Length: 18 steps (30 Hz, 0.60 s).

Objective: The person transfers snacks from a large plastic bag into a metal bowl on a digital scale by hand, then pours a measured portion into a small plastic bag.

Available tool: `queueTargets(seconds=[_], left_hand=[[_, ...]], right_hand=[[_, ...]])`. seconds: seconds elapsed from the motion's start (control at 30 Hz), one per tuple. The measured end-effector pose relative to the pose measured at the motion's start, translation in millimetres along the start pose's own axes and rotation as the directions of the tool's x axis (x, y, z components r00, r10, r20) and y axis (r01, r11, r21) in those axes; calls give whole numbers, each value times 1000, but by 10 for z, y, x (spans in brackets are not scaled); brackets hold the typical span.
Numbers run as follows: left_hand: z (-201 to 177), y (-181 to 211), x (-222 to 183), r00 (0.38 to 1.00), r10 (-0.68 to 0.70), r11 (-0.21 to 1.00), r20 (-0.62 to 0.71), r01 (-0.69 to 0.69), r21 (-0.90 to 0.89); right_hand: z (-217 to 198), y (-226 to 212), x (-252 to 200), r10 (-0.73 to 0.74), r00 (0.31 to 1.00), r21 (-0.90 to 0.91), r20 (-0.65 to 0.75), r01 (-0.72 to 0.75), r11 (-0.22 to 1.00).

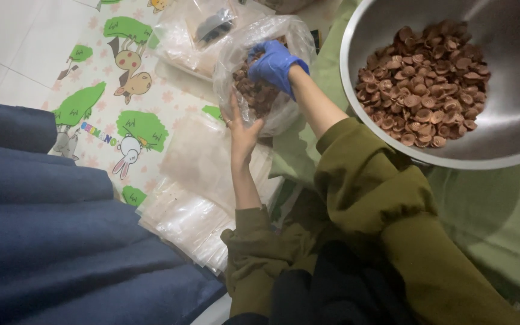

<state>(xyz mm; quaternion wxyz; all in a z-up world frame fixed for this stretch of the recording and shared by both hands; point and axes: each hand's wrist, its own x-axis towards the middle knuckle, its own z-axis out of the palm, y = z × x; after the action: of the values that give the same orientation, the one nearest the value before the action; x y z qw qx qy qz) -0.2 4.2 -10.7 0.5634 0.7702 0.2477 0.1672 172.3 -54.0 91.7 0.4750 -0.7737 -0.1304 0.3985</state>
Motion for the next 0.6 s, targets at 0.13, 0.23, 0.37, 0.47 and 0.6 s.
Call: queueTargets(seconds=[0.13, 0.23, 0.37, 0.47, 0.6], left_hand=[[16, -40, 1, 999, 53, 999, 9, -53, 12], [15, -44, 13, 999, 52, 998, -2, -52, 23], [29, -135, 41, 999, 41, 999, -8, -41, 21], [36, -175, 57, 997, 78, 996, -6, -78, 33], [39, -199, 84, 999, 51, 997, -15, -50, 64]], right_hand=[[-111, -97, -165, -41, 999, 38, -19, 42, 998], [-251, -171, -240, -121, 992, 153, -43, 126, 980], [-491, -303, -479, -152, 986, 127, -72, 160, 979], [-754, -315, -628, -184, 982, -3, -51, 184, 983], [-1317, 19, -562, -270, 961, -37, -58, 268, 963]])
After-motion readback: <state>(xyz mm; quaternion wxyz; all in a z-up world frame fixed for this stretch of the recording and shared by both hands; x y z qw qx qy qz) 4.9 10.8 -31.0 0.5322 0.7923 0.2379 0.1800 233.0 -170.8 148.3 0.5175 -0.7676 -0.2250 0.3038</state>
